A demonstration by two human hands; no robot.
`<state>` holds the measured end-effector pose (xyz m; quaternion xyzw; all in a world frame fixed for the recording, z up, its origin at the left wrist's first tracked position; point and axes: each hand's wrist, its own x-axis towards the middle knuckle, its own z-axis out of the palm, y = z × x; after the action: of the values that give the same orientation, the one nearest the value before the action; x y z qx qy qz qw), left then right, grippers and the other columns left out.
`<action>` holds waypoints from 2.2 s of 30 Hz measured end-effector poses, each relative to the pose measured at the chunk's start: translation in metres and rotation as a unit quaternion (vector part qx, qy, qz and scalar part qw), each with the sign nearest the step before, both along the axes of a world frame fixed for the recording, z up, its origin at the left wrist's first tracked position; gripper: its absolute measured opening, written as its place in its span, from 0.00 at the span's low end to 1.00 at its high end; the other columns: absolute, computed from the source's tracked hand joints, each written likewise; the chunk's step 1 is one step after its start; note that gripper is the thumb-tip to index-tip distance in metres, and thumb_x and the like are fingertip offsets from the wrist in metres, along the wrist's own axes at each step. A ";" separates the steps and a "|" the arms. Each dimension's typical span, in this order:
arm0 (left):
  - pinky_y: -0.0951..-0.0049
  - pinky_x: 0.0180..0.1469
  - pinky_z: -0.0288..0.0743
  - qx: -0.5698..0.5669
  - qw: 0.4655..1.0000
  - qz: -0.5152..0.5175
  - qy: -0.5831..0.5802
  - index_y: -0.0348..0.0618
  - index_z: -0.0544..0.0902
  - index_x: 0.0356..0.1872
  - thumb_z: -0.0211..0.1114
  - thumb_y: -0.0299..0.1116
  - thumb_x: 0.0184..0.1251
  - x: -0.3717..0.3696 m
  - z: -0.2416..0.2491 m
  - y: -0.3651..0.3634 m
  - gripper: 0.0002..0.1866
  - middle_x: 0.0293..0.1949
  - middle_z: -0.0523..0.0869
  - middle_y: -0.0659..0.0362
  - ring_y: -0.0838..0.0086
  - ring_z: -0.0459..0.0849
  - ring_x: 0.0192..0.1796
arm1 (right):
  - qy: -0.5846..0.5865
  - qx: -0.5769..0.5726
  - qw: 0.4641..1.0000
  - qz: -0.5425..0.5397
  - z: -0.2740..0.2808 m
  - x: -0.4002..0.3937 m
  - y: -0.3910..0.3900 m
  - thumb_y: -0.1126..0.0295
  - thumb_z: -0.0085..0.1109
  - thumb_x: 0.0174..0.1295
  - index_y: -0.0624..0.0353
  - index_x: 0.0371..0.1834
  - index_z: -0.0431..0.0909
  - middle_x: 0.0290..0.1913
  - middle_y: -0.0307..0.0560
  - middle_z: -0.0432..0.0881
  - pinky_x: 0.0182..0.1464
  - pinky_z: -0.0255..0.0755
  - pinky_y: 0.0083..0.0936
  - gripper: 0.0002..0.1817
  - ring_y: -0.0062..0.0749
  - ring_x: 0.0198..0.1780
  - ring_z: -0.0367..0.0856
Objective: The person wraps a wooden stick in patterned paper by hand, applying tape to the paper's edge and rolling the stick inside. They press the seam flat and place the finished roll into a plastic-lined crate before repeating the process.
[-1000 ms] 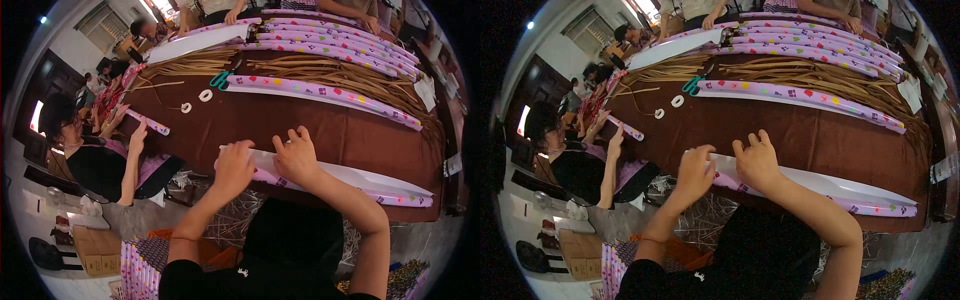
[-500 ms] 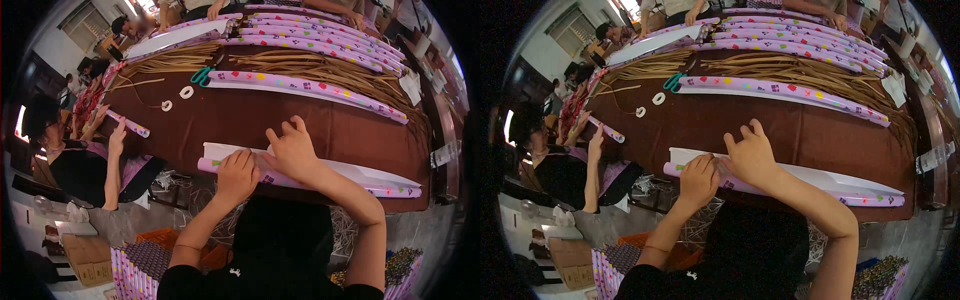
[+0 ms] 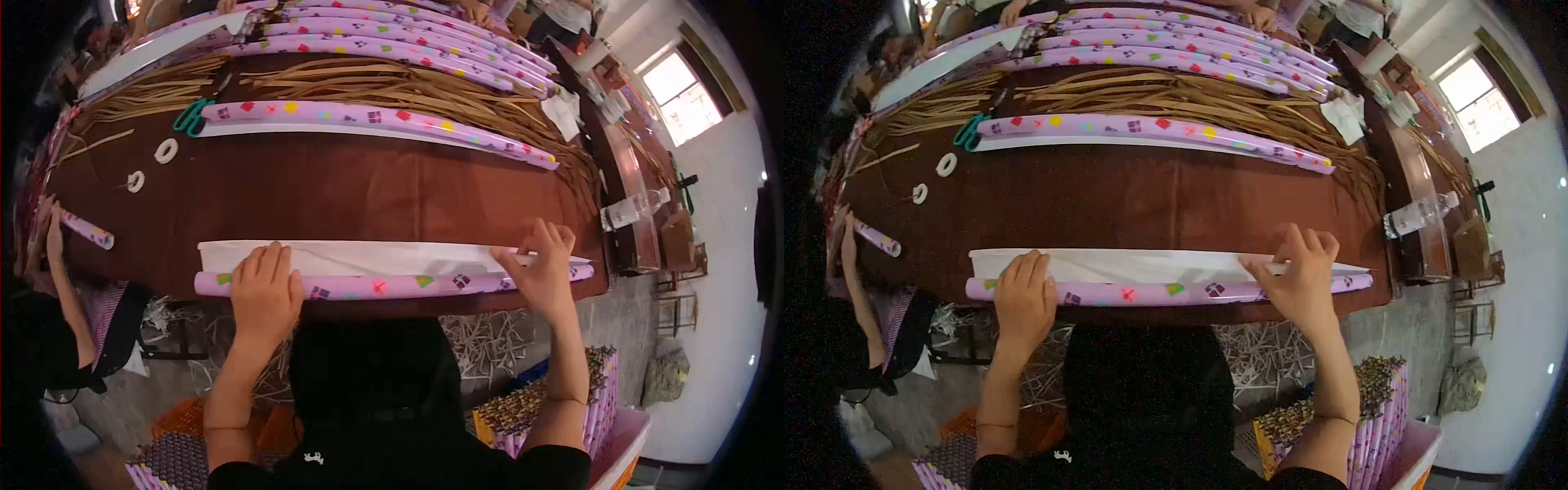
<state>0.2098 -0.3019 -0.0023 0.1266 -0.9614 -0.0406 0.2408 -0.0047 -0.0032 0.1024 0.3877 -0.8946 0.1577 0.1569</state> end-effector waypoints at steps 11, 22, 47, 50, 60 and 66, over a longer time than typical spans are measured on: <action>0.55 0.60 0.71 0.016 1.000 -0.005 -0.012 0.33 0.80 0.54 0.59 0.34 0.64 0.002 -0.001 0.001 0.20 0.55 0.81 0.49 0.55 0.77 0.58 | 0.097 0.051 0.988 -0.105 -0.062 0.000 -0.002 0.48 0.74 0.52 0.55 0.47 0.75 0.25 0.38 0.80 0.59 0.57 0.46 0.28 0.37 0.39 0.76; 0.55 0.61 0.69 0.015 1.000 -0.002 -0.024 0.34 0.79 0.54 0.58 0.34 0.65 0.002 0.000 0.001 0.20 0.56 0.80 0.50 0.56 0.77 0.59 | 0.151 0.083 0.978 -0.117 -0.067 0.000 -0.016 0.49 0.70 0.55 0.58 0.51 0.73 0.22 0.39 0.82 0.58 0.57 0.45 0.29 0.38 0.42 0.76; 0.59 0.54 0.72 0.076 0.980 -0.174 0.059 0.37 0.85 0.38 0.65 0.40 0.58 -0.105 0.015 0.147 0.15 0.43 0.83 0.52 0.61 0.79 0.49 | 0.143 0.109 0.977 -0.115 -0.068 0.001 -0.024 0.50 0.69 0.55 0.61 0.50 0.73 0.20 0.41 0.81 0.59 0.57 0.44 0.29 0.39 0.43 0.77; 0.60 0.53 0.73 0.078 0.980 -0.171 0.068 0.37 0.85 0.39 0.64 0.38 0.58 -0.120 0.007 0.168 0.15 0.46 0.82 0.54 0.61 0.79 0.49 | 0.157 0.093 0.976 -0.119 -0.072 0.000 -0.021 0.49 0.70 0.52 0.60 0.46 0.75 0.19 0.42 0.80 0.60 0.58 0.45 0.28 0.40 0.41 0.77; 0.59 0.56 0.73 0.062 0.987 -0.148 0.021 0.33 0.82 0.48 0.63 0.38 0.60 -0.121 0.007 0.169 0.20 0.52 0.80 0.56 0.60 0.78 0.52 | -0.015 -0.053 0.998 0.013 -0.022 -0.030 0.068 0.53 0.77 0.49 0.54 0.44 0.78 0.25 0.37 0.80 0.66 0.55 0.44 0.25 0.36 0.39 0.77; 0.59 0.57 0.73 0.060 0.987 -0.147 0.014 0.31 0.81 0.51 0.63 0.38 0.61 -0.120 0.009 0.169 0.22 0.53 0.80 0.55 0.59 0.77 0.52 | -0.081 -0.054 0.985 -0.141 -0.032 -0.064 0.160 0.52 0.78 0.47 0.56 0.47 0.78 0.29 0.38 0.77 0.65 0.54 0.40 0.29 0.34 0.43 0.76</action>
<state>0.0895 -0.1329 0.0069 -0.0023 -0.9619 -0.1351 0.2377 -0.0687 0.1567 0.0702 0.2350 -0.9400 0.2132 0.1256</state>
